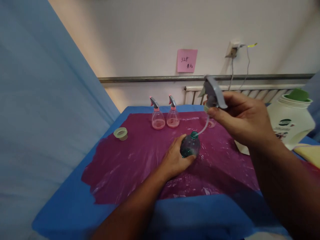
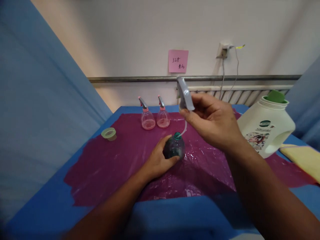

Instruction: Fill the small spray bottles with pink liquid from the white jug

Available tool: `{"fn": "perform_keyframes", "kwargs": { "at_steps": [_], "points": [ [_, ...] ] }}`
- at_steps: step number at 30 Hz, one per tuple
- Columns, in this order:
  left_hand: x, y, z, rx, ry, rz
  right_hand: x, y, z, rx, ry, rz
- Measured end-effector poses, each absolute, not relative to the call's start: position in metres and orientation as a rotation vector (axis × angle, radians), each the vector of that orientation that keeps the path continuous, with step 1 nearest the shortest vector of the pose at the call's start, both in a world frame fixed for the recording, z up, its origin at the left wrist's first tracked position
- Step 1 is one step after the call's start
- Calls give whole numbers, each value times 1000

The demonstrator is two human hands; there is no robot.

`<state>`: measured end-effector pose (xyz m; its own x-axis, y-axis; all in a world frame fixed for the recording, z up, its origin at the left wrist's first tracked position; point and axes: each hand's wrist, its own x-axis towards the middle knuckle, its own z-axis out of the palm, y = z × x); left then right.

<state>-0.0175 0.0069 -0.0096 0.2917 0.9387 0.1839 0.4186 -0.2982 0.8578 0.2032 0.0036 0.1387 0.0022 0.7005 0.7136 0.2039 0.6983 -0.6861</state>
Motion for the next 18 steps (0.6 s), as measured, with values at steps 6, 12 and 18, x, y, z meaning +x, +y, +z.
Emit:
{"fn": "perform_keyframes", "kwargs": {
  "at_steps": [6, 12, 18],
  "points": [
    [-17, 3, -5, 1810, 1128, 952, 203, 13, 93, -811, -1642, 740],
    [-19, 1, -1, 1720, 1016, 895, 210, 25, 48, -813, -1531, 1048],
    [-19, 5, -6, 1699, 951, 859, 218, 23, 35, -778, -1535, 1100]
  ]
}}
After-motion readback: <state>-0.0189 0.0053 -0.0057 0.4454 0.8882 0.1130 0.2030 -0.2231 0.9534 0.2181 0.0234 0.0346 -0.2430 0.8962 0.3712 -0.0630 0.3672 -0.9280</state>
